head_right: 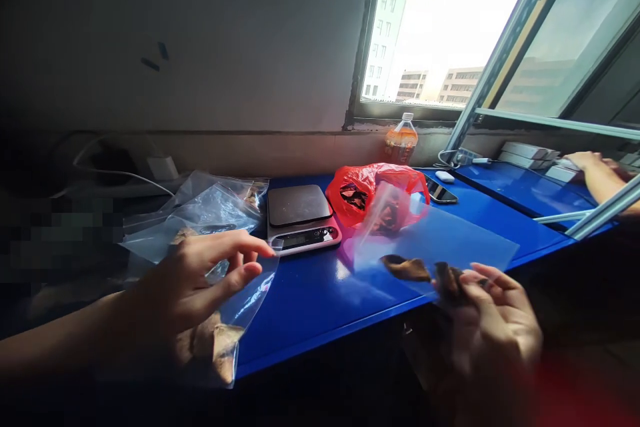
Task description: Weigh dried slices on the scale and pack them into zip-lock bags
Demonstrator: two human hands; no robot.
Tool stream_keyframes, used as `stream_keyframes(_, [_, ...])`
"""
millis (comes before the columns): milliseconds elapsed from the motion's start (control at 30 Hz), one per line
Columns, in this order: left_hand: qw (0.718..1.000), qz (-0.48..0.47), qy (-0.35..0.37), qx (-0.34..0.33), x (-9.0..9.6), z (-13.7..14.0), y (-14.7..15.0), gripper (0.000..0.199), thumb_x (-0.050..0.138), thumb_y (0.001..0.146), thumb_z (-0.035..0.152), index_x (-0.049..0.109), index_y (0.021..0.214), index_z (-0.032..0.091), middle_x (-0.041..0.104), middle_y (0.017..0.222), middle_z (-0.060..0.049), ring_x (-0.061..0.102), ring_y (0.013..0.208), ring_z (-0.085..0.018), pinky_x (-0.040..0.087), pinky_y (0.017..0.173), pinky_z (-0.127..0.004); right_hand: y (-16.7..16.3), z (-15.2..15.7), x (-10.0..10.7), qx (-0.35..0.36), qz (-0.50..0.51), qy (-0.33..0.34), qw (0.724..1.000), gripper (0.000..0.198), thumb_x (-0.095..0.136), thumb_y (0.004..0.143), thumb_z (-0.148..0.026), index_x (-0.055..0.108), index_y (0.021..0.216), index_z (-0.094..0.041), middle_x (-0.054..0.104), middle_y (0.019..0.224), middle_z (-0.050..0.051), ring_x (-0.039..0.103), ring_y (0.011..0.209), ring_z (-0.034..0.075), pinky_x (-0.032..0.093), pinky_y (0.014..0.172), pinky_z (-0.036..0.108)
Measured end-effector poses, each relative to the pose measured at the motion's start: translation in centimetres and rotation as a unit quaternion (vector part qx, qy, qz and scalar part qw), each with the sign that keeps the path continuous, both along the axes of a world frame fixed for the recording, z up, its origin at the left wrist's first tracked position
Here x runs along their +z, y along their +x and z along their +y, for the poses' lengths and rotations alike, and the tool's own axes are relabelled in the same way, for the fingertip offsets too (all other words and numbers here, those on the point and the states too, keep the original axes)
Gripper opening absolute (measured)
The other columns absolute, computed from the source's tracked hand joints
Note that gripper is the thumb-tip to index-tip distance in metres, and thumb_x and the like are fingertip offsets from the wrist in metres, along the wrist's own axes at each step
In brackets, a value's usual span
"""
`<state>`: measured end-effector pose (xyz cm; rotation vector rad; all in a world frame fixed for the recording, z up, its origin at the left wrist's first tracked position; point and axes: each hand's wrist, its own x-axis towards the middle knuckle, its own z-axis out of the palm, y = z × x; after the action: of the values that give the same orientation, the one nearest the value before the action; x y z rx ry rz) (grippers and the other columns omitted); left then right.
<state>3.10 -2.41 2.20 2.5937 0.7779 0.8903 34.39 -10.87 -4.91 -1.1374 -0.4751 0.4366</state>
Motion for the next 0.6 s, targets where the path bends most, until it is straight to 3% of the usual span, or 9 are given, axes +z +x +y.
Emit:
stream_keyframes(100, [1.0, -0.003, -0.001, 0.02, -1.2, -0.7, -2.6, 0.017, 0.052, 0.093, 0.03, 0.063, 0.1, 0.021, 0.066, 0.075, 0.0, 0.061, 0.062, -0.012, 0.049, 0.055, -0.022, 1.2, 0.3, 0.3, -0.073, 0.003, -0.022, 0.997, 0.023, 0.081, 0.066, -0.029, 0.067, 0.085, -0.032, 0.066, 0.089, 0.002, 0.068, 0.099, 0.022, 0.056, 0.078, 0.033])
stream_keyframes(167, [0.999, 0.01, 0.012, 0.033, -2.0, -1.5, -4.0, 0.015, 0.051, 0.093, 0.028, 0.062, 0.1, 0.021, 0.066, 0.075, 0.001, 0.061, 0.061, -0.012, 0.048, 0.054, -0.022, 1.8, 1.4, 0.7, -0.057, 0.023, -0.048, 0.997, 0.029, 0.084, 0.059, -0.024, 0.065, 0.081, -0.029, 0.067, 0.09, 0.003, 0.066, 0.108, 0.026, 0.055, 0.082, 0.033])
stream_keyframes(267, [0.995, 0.025, 0.085, 0.036, -2.7, -2.2, -5.5, 0.012, 0.051, 0.092, 0.02, 0.061, 0.098, 0.021, 0.066, 0.076, 0.001, 0.059, 0.063, -0.012, 0.047, 0.059, -0.024, 2.3, 3.9, 1.7, -0.03, 0.035, -0.068, 0.997, 0.036, 0.085, 0.054, -0.019, 0.061, 0.079, -0.026, 0.066, 0.091, 0.004, 0.067, 0.102, 0.026, 0.055, 0.08, 0.032])
stream_keyframes(367, [0.988, 0.029, 0.151, 0.022, -2.8, -2.0, -6.0, 0.013, 0.051, 0.09, 0.013, 0.061, 0.096, 0.02, 0.066, 0.077, 0.0, 0.059, 0.067, -0.013, 0.046, 0.065, -0.027, 2.9, 7.0, 3.2, -0.023, 0.016, -0.047, 0.998, 0.039, 0.082, 0.055, -0.019, 0.056, 0.083, -0.025, 0.062, 0.096, 0.003, 0.068, 0.09, 0.022, 0.054, 0.076, 0.033])
stream_keyframes(500, [0.99, 0.052, 0.133, 0.014, -2.8, -0.9, -6.1, 0.016, 0.049, 0.09, 0.012, 0.063, 0.089, 0.019, 0.065, 0.074, 0.0, 0.058, 0.067, -0.014, 0.045, 0.065, -0.028, 3.9, 11.9, 6.7, -0.041, -0.164, -0.115, 0.979, 0.05, 0.075, 0.062, -0.039, 0.058, 0.102, -0.016, 0.059, 0.104, 0.011, 0.064, 0.082, 0.022, 0.047, 0.064, 0.036])
stream_keyframes(600, [0.986, 0.081, 0.148, -0.007, -3.0, -0.2, -5.8, 0.018, 0.048, 0.089, 0.011, 0.064, 0.084, 0.017, 0.064, 0.072, 0.0, 0.057, 0.065, -0.014, 0.045, 0.065, -0.03, 4.4, 16.1, 9.5, -0.047, -0.383, -0.193, 0.902, 0.069, 0.062, 0.072, -0.052, 0.051, 0.122, -0.005, 0.062, 0.093, 0.012, 0.063, 0.077, 0.02, 0.044, 0.063, 0.034])
